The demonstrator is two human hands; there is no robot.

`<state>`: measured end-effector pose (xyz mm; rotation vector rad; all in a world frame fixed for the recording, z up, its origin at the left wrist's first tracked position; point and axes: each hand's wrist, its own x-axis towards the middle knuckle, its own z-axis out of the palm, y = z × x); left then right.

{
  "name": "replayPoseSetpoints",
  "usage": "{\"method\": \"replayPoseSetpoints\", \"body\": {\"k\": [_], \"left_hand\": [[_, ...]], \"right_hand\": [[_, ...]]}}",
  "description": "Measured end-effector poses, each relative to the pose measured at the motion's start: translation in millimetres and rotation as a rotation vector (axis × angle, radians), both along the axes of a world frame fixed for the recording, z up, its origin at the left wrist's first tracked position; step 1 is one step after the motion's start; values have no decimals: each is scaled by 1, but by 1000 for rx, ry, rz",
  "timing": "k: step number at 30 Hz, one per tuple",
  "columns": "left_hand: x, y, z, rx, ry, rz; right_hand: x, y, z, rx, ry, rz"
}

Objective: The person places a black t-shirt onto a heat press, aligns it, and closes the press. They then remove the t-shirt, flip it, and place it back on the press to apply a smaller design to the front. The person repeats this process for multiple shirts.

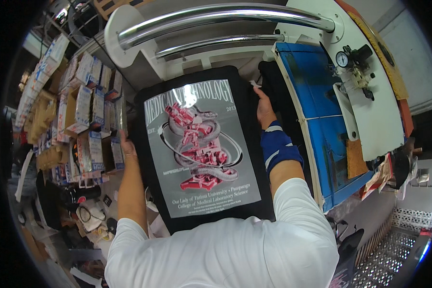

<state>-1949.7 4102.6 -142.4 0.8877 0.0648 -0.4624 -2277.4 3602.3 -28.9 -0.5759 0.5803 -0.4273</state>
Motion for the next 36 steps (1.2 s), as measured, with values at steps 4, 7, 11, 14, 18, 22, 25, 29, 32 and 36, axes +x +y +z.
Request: {"method": "replayPoseSetpoints", "body": {"k": [4, 7, 11, 14, 18, 22, 25, 29, 32, 36], "left_hand": [[20, -35, 27, 137, 222, 84], [30, -23, 33, -55, 212, 27], [26, -5, 21, -24, 194, 95], [16, -30, 28, 159, 197, 302], [26, -25, 29, 50, 73, 353], [11, -43, 45, -102, 145, 241], [12, -39, 47, -113, 153, 222], [14, -39, 49, 10, 138, 325], [12, -47, 53, 109, 135, 387], [18, -33, 53, -54, 146, 186]], "right_hand": [[-12, -41, -23, 11, -19, -230], [-6, -59, -36, 29, 48, -298], [6, -55, -43, -123, 172, -358], [-9, -26, -29, -410, 274, -376], [-8, -71, -46, -58, 239, -226], [-18, -84, -65, -108, 250, -241], [-14, -86, -64, -109, 257, -237], [-14, -63, -42, -111, 233, -235], [-11, -42, -29, -230, 211, -306], [-3, -65, -34, -186, 166, -308]]}}
